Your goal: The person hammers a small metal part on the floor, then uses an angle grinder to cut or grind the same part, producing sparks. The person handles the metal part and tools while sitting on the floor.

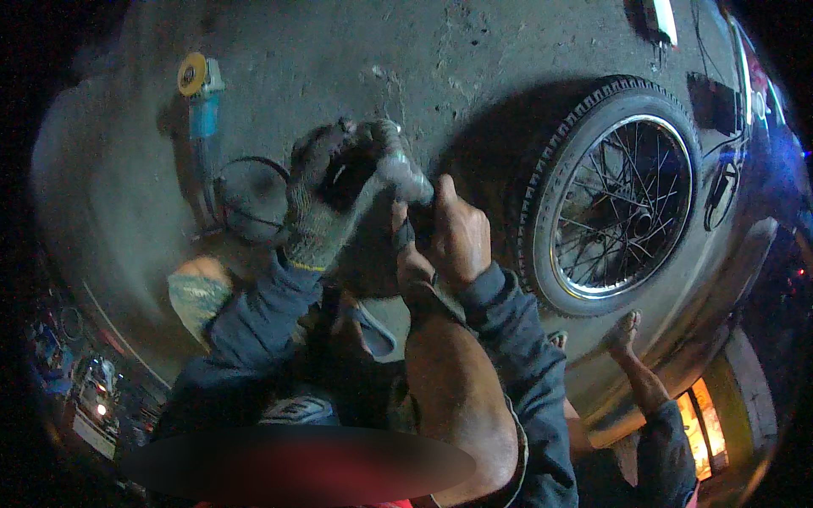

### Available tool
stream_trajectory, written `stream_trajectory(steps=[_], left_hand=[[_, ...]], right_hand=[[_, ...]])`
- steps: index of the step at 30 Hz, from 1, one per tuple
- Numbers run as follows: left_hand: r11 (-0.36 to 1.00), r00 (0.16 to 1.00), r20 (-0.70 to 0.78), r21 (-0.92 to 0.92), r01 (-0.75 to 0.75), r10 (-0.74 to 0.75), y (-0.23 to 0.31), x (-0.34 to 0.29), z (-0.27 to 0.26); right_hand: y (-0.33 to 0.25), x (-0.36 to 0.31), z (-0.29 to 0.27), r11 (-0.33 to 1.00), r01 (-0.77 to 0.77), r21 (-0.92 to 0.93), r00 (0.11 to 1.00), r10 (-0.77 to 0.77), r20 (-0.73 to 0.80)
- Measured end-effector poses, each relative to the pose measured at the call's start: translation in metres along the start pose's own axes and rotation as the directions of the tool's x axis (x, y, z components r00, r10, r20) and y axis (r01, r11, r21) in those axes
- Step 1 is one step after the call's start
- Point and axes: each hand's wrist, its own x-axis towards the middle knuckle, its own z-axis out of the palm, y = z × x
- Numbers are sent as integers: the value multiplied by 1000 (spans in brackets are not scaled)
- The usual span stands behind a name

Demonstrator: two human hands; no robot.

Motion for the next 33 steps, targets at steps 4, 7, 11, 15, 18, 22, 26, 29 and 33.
stream_trajectory(steps=[4,7,11,15,18,22,26,29,33], left_hand=[[989,990,-1,37,-140,140,-3,2,0],[998,1000,-23,-59,5,-6,-2,-3,0],[994,999,0,-97,-51,51,-1,-6,2],[982,975,117,20,-190,187,-2,-4,-1],[993,994,80,94,-77,70,0,-7,-3],[1000,999,25,-4,-31,31,7,-13,-5],[999,996,-90,-40,8,-12,11,-8,-10],[995,997,4,63,-79,79,11,4,-13],[987,987,0,-10,-159,159,13,15,-16]], right_hand=[[-8,-5,0,974,218,64,897,-174,-406],[-4,-9,2,985,165,-54,885,-172,-433],[4,-3,2,991,-36,-130,997,44,59],[-7,-8,-11,968,245,52,955,-231,-185],[-9,-18,-19,947,242,212,965,-211,-158],[10,-16,-6,999,40,25,998,-41,41],[16,-19,2,968,140,209,984,-111,-143],[6,-12,6,975,212,-59,926,-220,-306],[-5,6,6,983,11,181,998,-1,-55]])
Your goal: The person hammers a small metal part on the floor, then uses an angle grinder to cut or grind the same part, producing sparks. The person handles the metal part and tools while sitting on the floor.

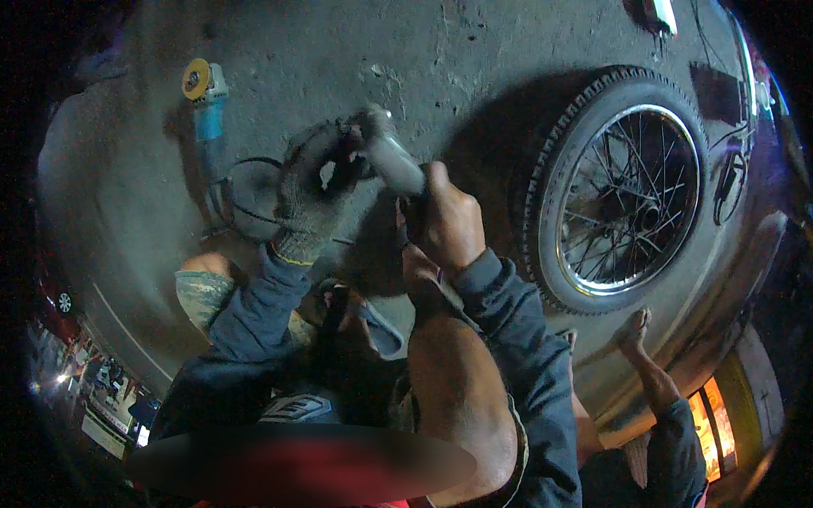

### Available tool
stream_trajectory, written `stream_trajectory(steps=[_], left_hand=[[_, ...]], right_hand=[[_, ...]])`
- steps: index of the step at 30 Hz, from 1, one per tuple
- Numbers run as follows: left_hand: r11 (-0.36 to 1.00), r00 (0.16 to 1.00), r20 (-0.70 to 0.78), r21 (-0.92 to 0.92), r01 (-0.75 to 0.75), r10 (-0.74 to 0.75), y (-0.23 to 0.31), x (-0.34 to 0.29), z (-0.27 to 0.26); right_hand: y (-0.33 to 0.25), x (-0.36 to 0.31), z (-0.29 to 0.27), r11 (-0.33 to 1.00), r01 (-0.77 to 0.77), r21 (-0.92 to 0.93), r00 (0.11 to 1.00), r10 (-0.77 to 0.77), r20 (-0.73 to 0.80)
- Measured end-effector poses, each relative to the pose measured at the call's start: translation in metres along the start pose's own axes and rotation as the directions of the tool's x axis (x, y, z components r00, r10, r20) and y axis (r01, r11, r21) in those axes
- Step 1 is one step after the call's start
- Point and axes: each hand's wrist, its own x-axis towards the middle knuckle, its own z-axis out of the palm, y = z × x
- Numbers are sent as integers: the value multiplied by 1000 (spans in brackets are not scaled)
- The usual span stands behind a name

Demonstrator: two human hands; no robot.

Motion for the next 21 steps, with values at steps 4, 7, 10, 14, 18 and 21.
stream_trajectory(steps=[4,7,10,14,18,21], left_hand=[[999,998,-63,43,28,-25,-7,-7,-1],[988,987,-143,122,90,-72,-15,-17,1],[952,959,-48,-149,268,-278,-15,-26,-1],[956,975,-6,-195,219,-224,-14,-19,-5],[992,992,-39,23,-123,123,-19,-10,-6],[994,995,-6,-47,95,-95,-18,-21,-1]], right_hand=[[-2,-1,-4,996,-87,-15,995,88,38],[-5,-12,-7,980,195,-31,957,-197,-213],[-5,-11,-5,950,240,-201,948,-274,-163],[0,-5,-1,979,62,-197,992,-38,123],[6,-11,1,990,130,-51,989,-133,-68],[7,-12,-1,935,275,-224,939,-311,-145]])
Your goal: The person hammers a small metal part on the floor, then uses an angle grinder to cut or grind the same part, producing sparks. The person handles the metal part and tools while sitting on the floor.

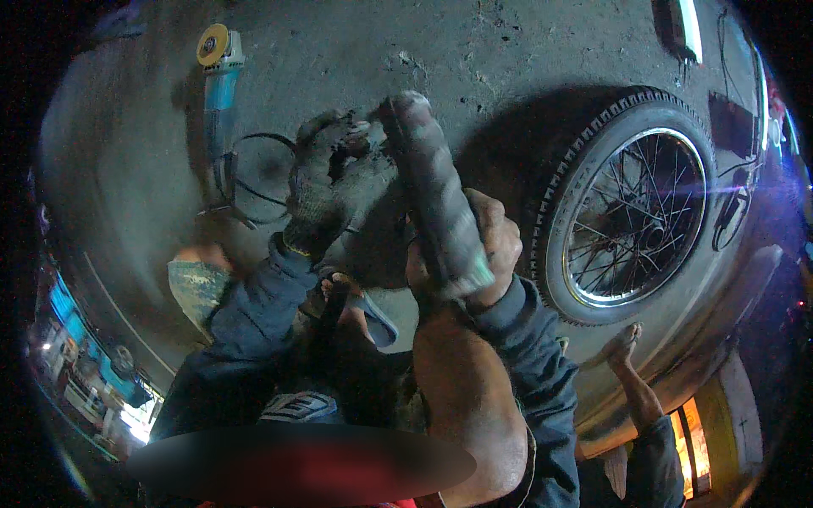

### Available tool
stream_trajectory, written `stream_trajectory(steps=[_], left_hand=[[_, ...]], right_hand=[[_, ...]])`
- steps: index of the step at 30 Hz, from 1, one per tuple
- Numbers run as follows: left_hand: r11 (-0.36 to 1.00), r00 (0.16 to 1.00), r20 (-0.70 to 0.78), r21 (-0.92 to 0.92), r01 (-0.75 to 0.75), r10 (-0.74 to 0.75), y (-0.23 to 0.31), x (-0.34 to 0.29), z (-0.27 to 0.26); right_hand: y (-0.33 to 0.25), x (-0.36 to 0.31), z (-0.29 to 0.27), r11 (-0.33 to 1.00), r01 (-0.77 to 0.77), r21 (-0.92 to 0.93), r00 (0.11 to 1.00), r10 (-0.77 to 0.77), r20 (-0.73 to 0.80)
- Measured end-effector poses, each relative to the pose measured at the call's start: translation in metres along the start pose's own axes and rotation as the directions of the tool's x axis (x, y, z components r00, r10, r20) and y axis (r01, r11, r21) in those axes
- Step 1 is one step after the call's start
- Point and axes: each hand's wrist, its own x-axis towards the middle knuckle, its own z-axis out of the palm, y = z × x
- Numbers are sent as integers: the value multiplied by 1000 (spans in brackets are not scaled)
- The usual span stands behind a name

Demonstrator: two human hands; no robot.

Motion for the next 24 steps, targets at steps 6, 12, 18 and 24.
stream_trajectory(steps=[6,12,18,24], left_hand=[[990,1000,-12,-139,-21,20,-8,-9,8],[992,999,-36,128,-19,24,3,-7,9],[994,994,9,-13,113,-113,-2,-5,12],[995,994,-48,-26,96,-98,0,-9,15]], right_hand=[[-2,12,-8,968,-244,65,947,223,232],[0,6,2,978,-195,71,966,179,186],[0,14,2,976,-201,88,972,187,142],[-24,7,-11,983,-107,-150,994,102,-44]])
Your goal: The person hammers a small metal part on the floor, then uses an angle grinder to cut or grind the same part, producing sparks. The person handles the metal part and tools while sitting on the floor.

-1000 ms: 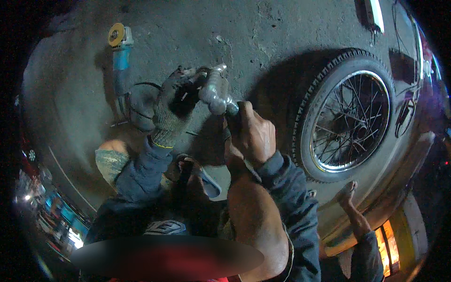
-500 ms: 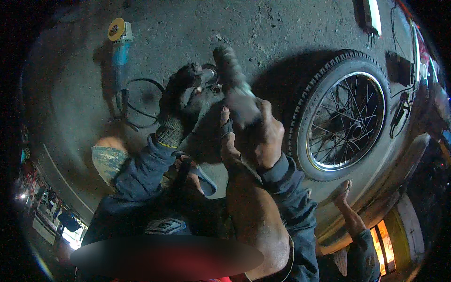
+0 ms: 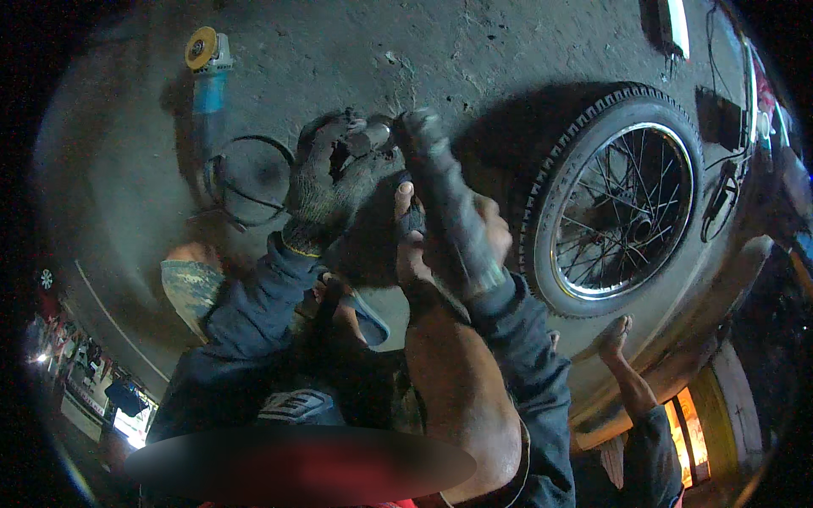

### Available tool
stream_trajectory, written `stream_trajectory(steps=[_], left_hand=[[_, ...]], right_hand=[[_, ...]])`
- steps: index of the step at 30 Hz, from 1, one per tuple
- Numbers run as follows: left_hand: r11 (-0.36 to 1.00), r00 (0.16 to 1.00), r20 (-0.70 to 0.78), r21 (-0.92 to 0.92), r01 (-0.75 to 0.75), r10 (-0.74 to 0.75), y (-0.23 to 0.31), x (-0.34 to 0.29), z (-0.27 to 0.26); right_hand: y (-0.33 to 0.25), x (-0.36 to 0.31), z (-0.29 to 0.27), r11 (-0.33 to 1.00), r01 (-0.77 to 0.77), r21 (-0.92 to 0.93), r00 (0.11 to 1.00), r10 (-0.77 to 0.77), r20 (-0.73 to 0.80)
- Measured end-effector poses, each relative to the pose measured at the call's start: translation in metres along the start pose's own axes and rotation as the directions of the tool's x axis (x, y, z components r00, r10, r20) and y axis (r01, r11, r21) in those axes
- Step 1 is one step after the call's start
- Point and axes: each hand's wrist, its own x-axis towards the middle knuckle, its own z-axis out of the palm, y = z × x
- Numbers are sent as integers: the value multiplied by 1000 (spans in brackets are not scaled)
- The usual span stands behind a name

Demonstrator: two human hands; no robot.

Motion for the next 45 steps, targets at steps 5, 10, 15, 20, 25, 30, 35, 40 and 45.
stream_trajectory(steps=[5,10,15,20,25,30,35,40,45], left_hand=[[993,989,100,-47,-104,108,11,7,-4],[997,996,43,-12,-76,77,14,3,4],[999,998,65,-41,1,1,3,-1,3],[991,963,264,-134,-7,43,5,32,-14],[977,930,310,8,-211,199,9,68,-21],[950,959,228,224,-219,167,2,60,-24],[702,899,305,-563,436,-313,5,35,-13],[948,995,99,-315,46,-15,5,29,-7],[999,967,252,13,30,-33,3,30,-16]], right_hand=[[20,-4,6,968,-150,203,976,112,186],[36,-24,11,943,-51,329,997,68,-40],[30,-18,17,938,-216,272,955,144,261],[13,7,4,922,43,384,989,14,-146],[13,14,-9,962,91,258,985,-50,-162],[19,20,6,939,159,306,986,-132,-107],[16,24,13,978,-127,167,952,73,297],[17,10,3,974,78,214,994,-60,-88],[23,6,17,975,-185,121,946,143,291]])
